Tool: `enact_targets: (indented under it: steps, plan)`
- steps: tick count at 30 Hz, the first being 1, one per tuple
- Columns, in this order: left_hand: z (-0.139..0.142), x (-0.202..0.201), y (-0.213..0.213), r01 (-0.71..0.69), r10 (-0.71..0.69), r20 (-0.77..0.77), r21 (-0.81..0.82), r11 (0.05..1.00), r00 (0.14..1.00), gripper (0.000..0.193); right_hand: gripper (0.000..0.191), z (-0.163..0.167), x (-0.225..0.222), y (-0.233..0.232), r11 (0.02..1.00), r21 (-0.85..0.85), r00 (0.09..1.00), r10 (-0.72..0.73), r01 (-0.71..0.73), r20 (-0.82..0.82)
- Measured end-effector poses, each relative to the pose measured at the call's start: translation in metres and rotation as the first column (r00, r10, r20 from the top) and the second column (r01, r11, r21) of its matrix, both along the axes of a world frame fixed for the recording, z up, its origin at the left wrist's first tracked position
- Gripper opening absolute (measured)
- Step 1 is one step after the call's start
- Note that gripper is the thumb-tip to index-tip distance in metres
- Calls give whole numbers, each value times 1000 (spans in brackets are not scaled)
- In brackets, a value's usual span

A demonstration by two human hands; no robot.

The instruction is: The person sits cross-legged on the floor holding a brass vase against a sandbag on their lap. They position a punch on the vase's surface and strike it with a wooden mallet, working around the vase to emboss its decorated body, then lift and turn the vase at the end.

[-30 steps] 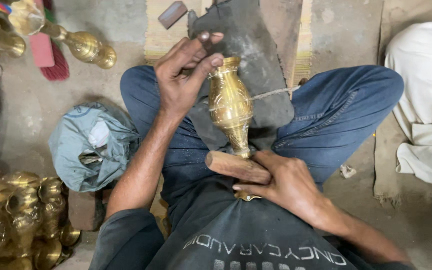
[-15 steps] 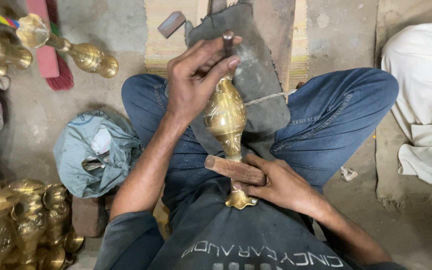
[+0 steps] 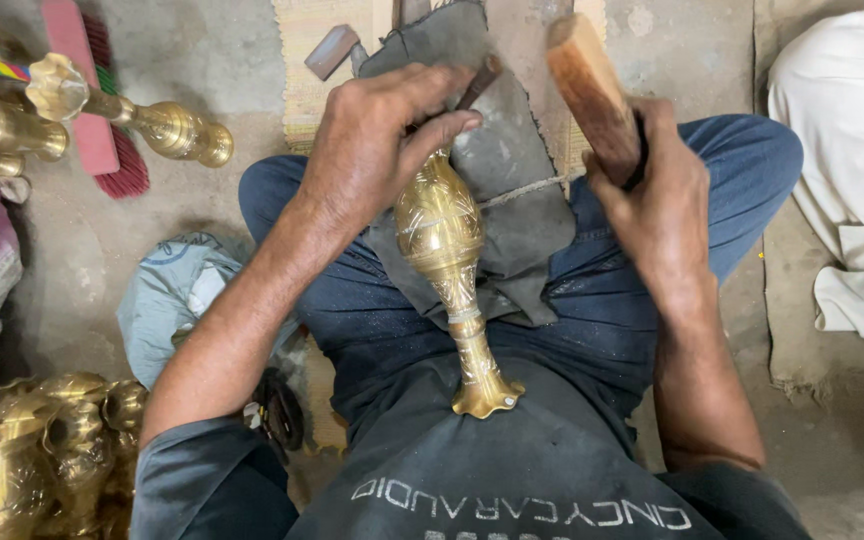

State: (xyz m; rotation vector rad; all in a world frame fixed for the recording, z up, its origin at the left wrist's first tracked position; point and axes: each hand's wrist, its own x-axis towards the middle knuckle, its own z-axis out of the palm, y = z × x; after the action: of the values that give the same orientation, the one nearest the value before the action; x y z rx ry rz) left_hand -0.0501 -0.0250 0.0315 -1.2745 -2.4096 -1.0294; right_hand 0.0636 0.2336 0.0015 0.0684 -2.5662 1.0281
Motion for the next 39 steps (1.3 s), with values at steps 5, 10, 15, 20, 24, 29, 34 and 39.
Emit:
enact_targets:
  steps: [5, 10, 15, 20, 24, 29, 34, 39]
  plan:
    - [3, -8, 0, 72, -67, 73, -68, 995, 995, 33, 48, -8, -14, 2, 994, 110, 998, -16, 22, -59]
    - [2, -9, 5, 71, -72, -15, -87, 994, 997, 32, 43, -20, -13, 7, 985, 133, 987, -93, 110, -130]
    - [0, -8, 7, 45, -44, 12, -119, 992, 999, 33, 34, -31, -15, 18, 988, -73, 990, -137, 134, -45]
    - [0, -11, 7, 41, -40, 12, -127, 991, 999, 32, 34, -29, -11, 15, 987, -125, 994, -104, 99, -32]
    - [4, -11, 5, 55, -58, -15, -117, 992, 998, 29, 38, -13, -7, 11, 978, 197, 995, -45, 62, -91]
    - [9, -9, 3, 79, -76, 33, -94, 992, 997, 29, 32, 7, -17, 8, 993, -115, 998, 3, 5, 62]
    - [6, -10, 0, 36, -31, 74, -79, 996, 997, 28, 35, 20, -22, 6, 1000, 30, 1000, 6, -5, -11]
    - [-2, -11, 1, 6, -2, 81, -50, 999, 997, 34, 37, 28, -26, 6, 970, 244, 997, 10, 9, -76]
